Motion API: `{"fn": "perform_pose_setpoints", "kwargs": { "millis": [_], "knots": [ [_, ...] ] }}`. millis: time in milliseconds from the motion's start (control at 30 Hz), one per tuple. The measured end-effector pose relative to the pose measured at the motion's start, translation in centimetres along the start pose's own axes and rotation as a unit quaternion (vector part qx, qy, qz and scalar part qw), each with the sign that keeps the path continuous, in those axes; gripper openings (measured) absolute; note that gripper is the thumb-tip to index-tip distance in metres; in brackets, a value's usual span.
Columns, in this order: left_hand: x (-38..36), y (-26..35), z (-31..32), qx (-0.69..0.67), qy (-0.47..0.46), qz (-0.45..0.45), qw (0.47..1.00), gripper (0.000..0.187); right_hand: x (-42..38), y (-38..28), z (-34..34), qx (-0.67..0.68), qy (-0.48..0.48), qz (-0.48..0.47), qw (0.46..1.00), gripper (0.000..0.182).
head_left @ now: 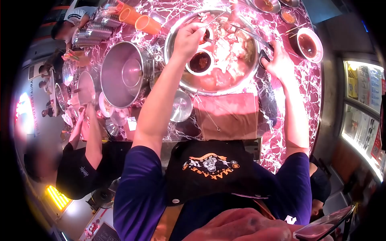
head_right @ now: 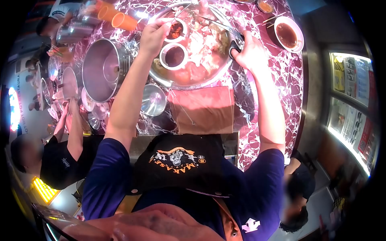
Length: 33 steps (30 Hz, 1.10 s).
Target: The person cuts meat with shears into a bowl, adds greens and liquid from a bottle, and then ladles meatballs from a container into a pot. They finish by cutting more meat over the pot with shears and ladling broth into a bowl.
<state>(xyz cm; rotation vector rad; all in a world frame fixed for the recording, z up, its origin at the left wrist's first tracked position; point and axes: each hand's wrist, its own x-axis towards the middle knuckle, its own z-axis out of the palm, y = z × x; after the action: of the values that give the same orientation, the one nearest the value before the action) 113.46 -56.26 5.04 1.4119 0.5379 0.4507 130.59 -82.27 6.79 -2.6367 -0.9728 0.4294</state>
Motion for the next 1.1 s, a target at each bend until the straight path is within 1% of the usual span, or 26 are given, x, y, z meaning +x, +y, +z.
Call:
{"fn": "perform_pose_setpoints", "kwargs": {
  "millis": [67,133,167,267,333,367,400,467,533,567,600,633,667,700,733,767,800,833,867,933,1000,1033,1100],
  "knots": [
    [-0.5,0.0,0.3,-0.015,-0.003,0.001,1.000,0.017,0.0,-0.5,0.3,0.027,0.028,-0.020,0.999,0.065],
    [-0.6,-0.7,0.1,0.031,-0.028,-0.003,0.999,0.017,0.0,-1.1,0.7,0.024,0.014,-0.009,1.000,0.066],
    [-1.1,-0.3,0.2,0.048,-0.021,-0.041,0.998,0.017,0.2,-1.0,1.5,0.037,0.019,-0.008,0.999,0.066],
    [-2.7,0.7,1.6,0.026,0.002,-0.044,0.999,0.018,-0.1,-1.1,3.2,0.056,0.032,-0.010,0.998,0.065],
    [-3.4,0.6,1.3,-0.001,-0.004,-0.051,0.999,0.018,-1.4,-1.4,3.3,0.098,0.038,-0.012,0.994,0.064],
    [-4.2,1.0,1.4,0.022,-0.006,-0.052,0.998,0.018,-2.3,-1.6,2.9,0.116,0.029,-0.007,0.993,0.063],
    [-5.0,1.3,1.5,0.045,-0.007,-0.052,0.998,0.019,-3.1,-1.7,2.7,0.112,0.030,-0.010,0.993,0.063],
    [-6.8,2.2,2.0,0.027,0.003,-0.038,0.999,0.018,-4.8,-1.8,2.5,0.116,0.044,-0.018,0.992,0.063],
    [-8.6,3.2,1.8,0.000,-0.016,-0.051,0.999,0.018,-6.6,-1.9,2.2,0.103,0.050,-0.019,0.993,0.062],
    [-9.8,4.3,1.8,-0.003,-0.018,-0.058,0.998,0.019,-7.6,-1.8,2.5,0.107,0.070,-0.040,0.991,0.061],
    [-10.6,4.1,1.5,-0.008,-0.017,-0.059,0.998,0.019,-8.7,-1.9,2.6,0.112,0.089,-0.061,0.988,0.061],
    [-11.2,3.8,1.2,0.002,-0.024,-0.040,0.999,0.019,-10.0,-2.3,2.3,0.094,0.091,-0.057,0.990,0.059],
    [-11.9,3.6,0.9,0.012,-0.031,-0.021,0.999,0.019,-10.9,-2.6,2.3,0.090,0.089,-0.058,0.990,0.059],
    [-12.8,3.2,0.9,-0.017,-0.019,-0.042,0.999,0.019,-11.8,-2.8,2.5,0.115,0.073,-0.049,0.989,0.058],
    [-13.3,2.0,0.5,-0.021,-0.019,-0.043,0.999,0.019,-12.7,-2.9,2.6,0.140,0.059,-0.040,0.988,0.058],
    [-13.7,0.7,0.2,0.001,-0.016,-0.011,1.000,0.019,-13.4,-2.9,2.8,0.118,0.035,-0.021,0.992,0.057],
    [-14.0,-0.5,-0.1,0.021,-0.012,0.022,0.999,0.018,-14.4,-3.1,3.3,0.096,0.055,-0.024,0.994,0.057],
    [-15.0,-0.3,-0.2,0.016,-0.019,-0.013,1.000,0.017,-15.2,-3.3,3.5,0.098,0.039,-0.012,0.994,0.057],
    [-16.0,0.0,-0.4,0.012,-0.018,-0.012,1.000,0.017,-15.9,-3.5,3.7,0.101,0.023,-0.002,0.995,0.057],
    [-17.6,0.4,-0.7,0.035,-0.039,-0.085,0.995,0.020,-16.7,-3.5,4.9,0.074,0.015,-0.001,0.997,0.056],
    [-18.1,-1.1,-0.7,0.044,-0.028,-0.090,0.995,0.018,-17.1,-3.6,6.3,0.083,-0.008,0.039,0.996,0.051],
    [-18.0,-2.7,-1.0,0.030,-0.023,-0.099,0.994,0.018,-17.4,-4.2,6.0,0.078,-0.034,0.046,0.995,0.047],
    [-18.2,-4.2,-1.4,0.018,-0.021,-0.103,0.994,0.018,-18.5,-3.5,6.3,0.051,-0.042,0.041,0.997,0.046]
  ]
}}
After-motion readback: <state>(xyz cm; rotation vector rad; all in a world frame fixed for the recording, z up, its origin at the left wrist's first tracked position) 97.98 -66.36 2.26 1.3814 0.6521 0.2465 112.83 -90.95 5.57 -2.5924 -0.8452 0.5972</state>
